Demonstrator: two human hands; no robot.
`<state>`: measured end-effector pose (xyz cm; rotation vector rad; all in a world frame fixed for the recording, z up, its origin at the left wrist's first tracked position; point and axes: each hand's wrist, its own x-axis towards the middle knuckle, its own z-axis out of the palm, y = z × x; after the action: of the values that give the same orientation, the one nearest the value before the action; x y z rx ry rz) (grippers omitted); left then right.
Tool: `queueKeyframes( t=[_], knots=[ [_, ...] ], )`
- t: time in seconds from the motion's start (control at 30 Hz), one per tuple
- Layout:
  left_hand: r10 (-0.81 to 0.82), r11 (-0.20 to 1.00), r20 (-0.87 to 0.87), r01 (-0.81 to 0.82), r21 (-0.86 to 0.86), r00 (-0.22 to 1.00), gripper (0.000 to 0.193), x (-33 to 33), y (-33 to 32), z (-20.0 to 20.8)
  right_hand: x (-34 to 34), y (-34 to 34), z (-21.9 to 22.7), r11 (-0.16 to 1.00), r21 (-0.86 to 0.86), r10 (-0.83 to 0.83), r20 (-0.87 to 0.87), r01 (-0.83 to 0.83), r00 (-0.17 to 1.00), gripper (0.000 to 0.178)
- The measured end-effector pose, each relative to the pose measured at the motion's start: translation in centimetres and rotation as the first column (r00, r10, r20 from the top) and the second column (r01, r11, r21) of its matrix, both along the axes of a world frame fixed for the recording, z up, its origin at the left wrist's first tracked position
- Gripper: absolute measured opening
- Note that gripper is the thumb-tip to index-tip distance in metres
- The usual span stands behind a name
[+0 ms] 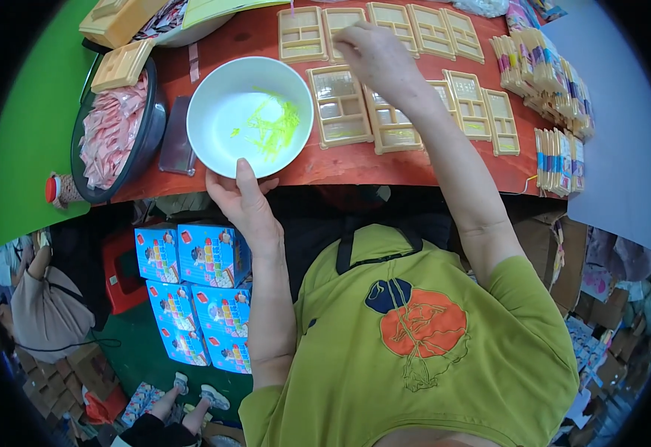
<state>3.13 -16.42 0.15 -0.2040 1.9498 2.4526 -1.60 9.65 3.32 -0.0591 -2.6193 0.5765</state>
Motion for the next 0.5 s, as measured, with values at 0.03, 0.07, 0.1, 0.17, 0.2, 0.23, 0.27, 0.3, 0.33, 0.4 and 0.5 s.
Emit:
queueKeyframes(
  t=[0.03,0.07,0.1,0.17,0.2,0.23,0.27,0.3,0.33,0.4,0.5],
  knots=[
    [0.002,1.0,-0.015,-0.002,0.007,1.0,0.065,0.1,0.1,-0.1,0.2,-2.2,1.5,0.997,0.022,0.073,0.051,-0.075,0.996,0.018],
    [0.006,1.0,-0.013,-0.006,-0.002,1.0,0.065,0.2,0.1,-0.2,0.4,-4.4,2.4,0.988,0.038,0.145,0.103,-0.15,0.984,0.018],
    [0.004,1.0,-0.021,-0.005,-0.003,1.0,0.066,0.2,0.3,-0.3,0.5,-6.1,2.3,0.988,0.03,0.147,0.104,-0.15,0.984,0.018],
    [-0.003,1.0,-0.034,0.003,0.003,0.999,0.069,0.2,0.4,-0.5,0.3,-8.6,2.2,0.849,0.446,0.254,0.126,-0.284,0.959,0.015],
    [0.001,1.0,-0.034,-0.002,-0.001,0.999,0.069,0.2,0.4,-0.5,-0.2,-9.3,1.6,0.85,0.442,0.259,0.124,-0.287,0.958,0.015],
    [-0.004,1.0,-0.03,0.004,0.011,1.0,0.069,0.2,0.4,-0.5,-0.8,-9.8,1.2,0.807,0.505,0.262,0.157,-0.306,0.952,0.013],
    [-0.01,1.0,-0.025,0.01,0.026,1.0,0.07,0.2,0.4,-0.4,-1.2,-10.2,0.8,0.758,0.566,0.262,0.189,-0.323,0.946,0.011],
    [-0.009,1.0,-0.028,0.009,0.026,1.0,0.07,0.2,0.4,-0.3,-1.4,-10.4,0.5,0.758,0.567,0.263,0.187,-0.323,0.946,0.011],
    [-0.005,1.0,-0.013,0.005,0.023,1.0,0.07,0.2,0.4,-0.2,-1.6,-10.8,0.5,0.747,0.577,0.236,0.235,-0.331,0.943,0.009],
    [-0.001,1.0,-0.001,0.001,0.022,1.0,0.07,0.2,0.2,-0.2,-1.9,-11.3,0.4,0.735,0.587,0.207,0.28,-0.338,0.937,0.009],
    [-0.005,1.0,0.001,0.005,0.022,1.0,0.068,0.1,0.4,-0.3,-2.1,-10.9,0.2,0.739,0.568,0.215,0.312,-0.363,0.925,0.009]
  ],
)
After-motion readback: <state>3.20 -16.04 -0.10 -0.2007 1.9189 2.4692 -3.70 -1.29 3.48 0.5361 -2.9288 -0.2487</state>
